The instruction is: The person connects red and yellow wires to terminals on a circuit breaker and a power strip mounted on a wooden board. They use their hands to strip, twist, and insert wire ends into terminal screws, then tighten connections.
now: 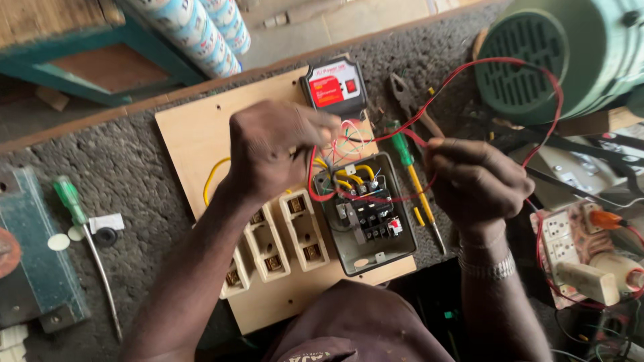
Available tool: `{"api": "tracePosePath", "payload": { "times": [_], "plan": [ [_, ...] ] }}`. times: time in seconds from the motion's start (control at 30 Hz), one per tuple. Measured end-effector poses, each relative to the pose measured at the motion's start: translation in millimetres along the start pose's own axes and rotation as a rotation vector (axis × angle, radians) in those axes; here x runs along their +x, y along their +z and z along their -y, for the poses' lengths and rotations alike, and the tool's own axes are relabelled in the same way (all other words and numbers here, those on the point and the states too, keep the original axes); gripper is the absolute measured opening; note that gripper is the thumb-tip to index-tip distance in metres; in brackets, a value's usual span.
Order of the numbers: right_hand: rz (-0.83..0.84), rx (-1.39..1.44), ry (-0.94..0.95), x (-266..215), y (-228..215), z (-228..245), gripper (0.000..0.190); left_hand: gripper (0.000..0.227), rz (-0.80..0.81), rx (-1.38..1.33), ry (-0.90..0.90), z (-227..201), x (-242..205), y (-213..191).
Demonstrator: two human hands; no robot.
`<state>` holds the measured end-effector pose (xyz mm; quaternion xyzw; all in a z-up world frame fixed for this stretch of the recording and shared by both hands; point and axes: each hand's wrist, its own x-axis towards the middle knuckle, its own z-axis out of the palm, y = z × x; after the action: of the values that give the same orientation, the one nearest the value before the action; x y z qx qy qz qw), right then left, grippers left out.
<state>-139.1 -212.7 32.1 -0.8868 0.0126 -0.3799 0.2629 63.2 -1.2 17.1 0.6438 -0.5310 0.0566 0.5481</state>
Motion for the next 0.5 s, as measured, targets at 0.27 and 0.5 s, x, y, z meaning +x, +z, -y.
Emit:
{"api": "tracePosePath", "payload": {
  "times": [0.27, 0.5],
  "plan": [
    [0.308, -0.011, -0.03, -24, -7, 21, 0.01, 0.014, 0.284, -0.008, -0.147, -18, -35, 2],
    [0.323, -0.058, 0.024, -33, -12, 30, 0.01, 0.013, 0.277, 0.002, -0.194, -20, -40, 14]
  ]
}}
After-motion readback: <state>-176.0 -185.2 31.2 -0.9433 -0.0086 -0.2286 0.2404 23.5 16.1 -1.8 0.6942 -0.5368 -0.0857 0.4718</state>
